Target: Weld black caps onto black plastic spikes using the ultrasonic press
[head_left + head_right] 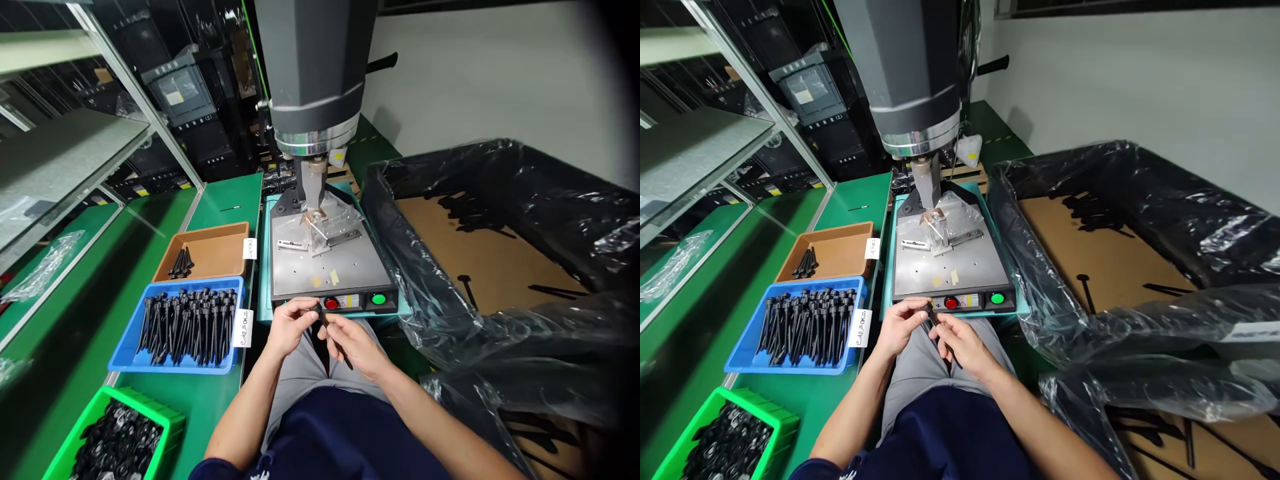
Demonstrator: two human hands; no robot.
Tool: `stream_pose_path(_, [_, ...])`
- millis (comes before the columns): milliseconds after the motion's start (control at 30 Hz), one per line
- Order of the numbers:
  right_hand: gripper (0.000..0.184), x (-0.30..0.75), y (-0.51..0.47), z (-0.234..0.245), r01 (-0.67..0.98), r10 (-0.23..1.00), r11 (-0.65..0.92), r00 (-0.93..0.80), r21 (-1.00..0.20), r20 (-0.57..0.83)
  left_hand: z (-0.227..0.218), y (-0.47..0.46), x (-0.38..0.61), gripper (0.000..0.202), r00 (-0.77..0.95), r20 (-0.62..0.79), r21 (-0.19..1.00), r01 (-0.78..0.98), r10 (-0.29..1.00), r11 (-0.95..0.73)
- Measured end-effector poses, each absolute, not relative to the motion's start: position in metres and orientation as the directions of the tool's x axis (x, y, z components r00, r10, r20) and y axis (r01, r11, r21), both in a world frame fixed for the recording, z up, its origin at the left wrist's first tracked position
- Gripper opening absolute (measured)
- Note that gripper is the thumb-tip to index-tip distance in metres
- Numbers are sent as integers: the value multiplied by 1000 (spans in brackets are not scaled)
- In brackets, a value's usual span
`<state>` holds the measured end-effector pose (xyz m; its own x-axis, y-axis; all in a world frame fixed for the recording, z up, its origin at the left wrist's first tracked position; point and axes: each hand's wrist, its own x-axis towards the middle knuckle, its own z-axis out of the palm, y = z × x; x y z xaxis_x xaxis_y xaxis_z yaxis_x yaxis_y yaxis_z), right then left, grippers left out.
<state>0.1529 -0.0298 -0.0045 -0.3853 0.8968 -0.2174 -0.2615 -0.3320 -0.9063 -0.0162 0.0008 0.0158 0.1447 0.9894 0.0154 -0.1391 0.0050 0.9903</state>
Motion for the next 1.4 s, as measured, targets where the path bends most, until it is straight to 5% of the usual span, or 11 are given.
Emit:
stream_pose_path(167, [43, 166, -7, -9, -371, 916, -369, -299, -852, -266, 6, 9, 13, 29, 240, -14, 997, -71, 971, 32])
stream_pose_path(300, [42, 185, 19, -9, -422, 930, -358, -238, -833, -279, -4, 39, 26, 40, 142, -126, 977, -156, 982, 148])
stream_pose_path(500, [42, 204, 67, -1, -482, 969, -247, -111, -841, -220, -2, 119, 32, 29, 7, -452, 720, -588, 892, 370])
stream_pose_path(767, [43, 193, 135, -4, -562, 972, -232, -110, -794, -207, 5, 166, 34, 16, 91, -520, 514, -761, 849, 397])
stream_pose_path(1033, [35, 164, 161, -7, -574, 952, -301, -227, -762, -205, 20, 157, 25, 14, 97, -404, 510, -801, 910, 312])
stream_pose_path(1200, [41, 154, 175, -2, -521, 994, -69, -113, -851, -11, 29, 153, 25, 31, 93, -261, 608, -757, 961, 239])
stream_pose_path(1400, [43, 157, 193, -3, -120, 966, 246, 110, -962, 233, 32, 155, 25, 59, 61, -223, 684, -701, 973, 201])
